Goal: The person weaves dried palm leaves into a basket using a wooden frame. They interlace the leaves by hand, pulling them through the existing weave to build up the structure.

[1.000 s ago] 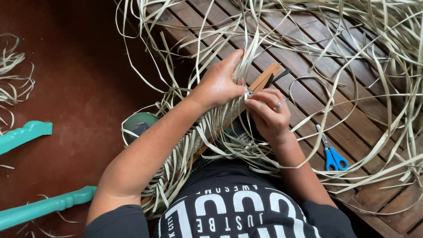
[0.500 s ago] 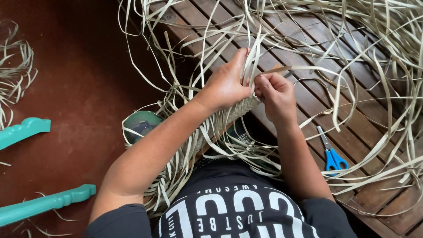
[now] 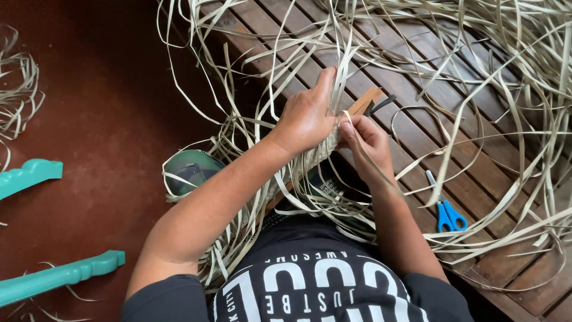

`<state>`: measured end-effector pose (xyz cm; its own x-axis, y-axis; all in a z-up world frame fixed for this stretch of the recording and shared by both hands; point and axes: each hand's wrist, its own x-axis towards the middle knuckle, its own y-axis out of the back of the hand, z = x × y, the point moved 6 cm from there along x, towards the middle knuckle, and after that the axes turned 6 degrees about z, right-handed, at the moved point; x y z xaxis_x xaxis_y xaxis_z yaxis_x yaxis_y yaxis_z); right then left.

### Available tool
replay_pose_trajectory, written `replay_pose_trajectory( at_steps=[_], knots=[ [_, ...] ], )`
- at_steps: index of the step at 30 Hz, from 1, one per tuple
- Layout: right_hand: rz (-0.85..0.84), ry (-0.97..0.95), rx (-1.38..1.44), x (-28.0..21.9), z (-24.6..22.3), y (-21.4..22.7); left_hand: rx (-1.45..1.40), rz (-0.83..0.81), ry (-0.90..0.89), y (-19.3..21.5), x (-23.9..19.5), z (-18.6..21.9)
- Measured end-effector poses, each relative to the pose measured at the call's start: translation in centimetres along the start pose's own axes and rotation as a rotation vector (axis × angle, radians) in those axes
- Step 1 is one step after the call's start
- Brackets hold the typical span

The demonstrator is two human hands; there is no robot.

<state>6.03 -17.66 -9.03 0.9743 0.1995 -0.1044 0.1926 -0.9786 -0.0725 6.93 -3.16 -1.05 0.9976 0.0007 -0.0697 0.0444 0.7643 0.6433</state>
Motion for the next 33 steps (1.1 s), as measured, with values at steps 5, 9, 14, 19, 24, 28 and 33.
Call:
replay_pose_trajectory(
  at_steps=[5,9,14,19,24,28,33],
  knots=[
    [0.003,0.026,0.021,1.2,1.4,0.6,0.012,-0.076,-0.025,1.7,-0.5,-0.5],
    [0.018,-0.037,0.104,0.9,-0.2,-0.4,0.058,-0.087,-0.053,2.7,-0.5,-3.0],
    [0.040,0.043,0.090,0.8,-1.7,-1.9,0.057,-0.106,-0.201,3.1,-1.3,-1.8],
    [0.083,0.028,0.106,1.5,-0.7,-1.7,0.177,-0.062,-0.225,3.5,-0.8,-2.7],
    [0.106,0.001,0.138,2.0,0.0,-1.1,-0.059,-0.133,0.120,4.8,-1.1,-4.6],
    [0.111,-0.002,0.128,1.8,-0.6,-1.4,-0.056,-0.172,0.137,3.9,-1.6,-4.7],
    [0.032,-0.010,0.158,1.5,-1.9,-1.7,-0.140,-0.161,0.193,2.1,-1.6,-4.0]
  ],
)
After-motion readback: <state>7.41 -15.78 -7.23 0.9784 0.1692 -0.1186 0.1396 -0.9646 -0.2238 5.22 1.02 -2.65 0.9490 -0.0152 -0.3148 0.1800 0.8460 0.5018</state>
